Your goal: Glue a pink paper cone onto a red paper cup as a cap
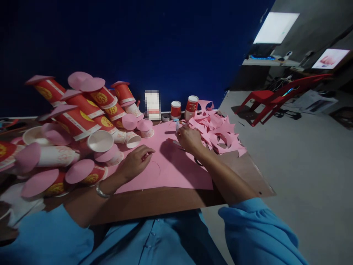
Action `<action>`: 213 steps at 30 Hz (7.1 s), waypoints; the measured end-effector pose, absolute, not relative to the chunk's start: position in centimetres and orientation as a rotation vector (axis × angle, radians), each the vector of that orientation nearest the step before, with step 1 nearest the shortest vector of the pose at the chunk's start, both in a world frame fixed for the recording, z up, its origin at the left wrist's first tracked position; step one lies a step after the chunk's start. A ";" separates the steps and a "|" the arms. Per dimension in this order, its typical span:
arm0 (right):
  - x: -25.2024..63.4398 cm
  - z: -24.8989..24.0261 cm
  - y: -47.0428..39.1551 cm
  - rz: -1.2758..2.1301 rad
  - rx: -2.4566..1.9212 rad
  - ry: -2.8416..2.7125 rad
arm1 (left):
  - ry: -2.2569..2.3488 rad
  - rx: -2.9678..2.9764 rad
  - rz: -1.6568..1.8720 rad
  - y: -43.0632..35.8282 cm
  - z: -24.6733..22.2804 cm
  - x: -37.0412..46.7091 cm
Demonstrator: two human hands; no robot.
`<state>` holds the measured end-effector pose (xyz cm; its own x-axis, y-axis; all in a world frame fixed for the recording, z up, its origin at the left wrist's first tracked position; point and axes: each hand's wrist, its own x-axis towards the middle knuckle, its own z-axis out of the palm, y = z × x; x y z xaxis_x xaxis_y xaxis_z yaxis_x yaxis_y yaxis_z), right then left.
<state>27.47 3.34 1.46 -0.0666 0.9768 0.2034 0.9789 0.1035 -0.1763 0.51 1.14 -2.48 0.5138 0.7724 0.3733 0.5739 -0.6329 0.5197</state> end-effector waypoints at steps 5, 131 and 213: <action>26.2 0.4 0.7 0.008 -1.809 -2.367 | 1.227 2.461 0.727 1.4 -2.2 0.1; 28.4 -3.9 4.4 0.043 -1.131 -2.489 | 1.128 2.743 0.518 0.6 -1.9 0.2; 30.6 -2.2 5.4 -0.305 -1.869 -2.234 | 1.180 2.389 0.766 1.0 -2.6 0.5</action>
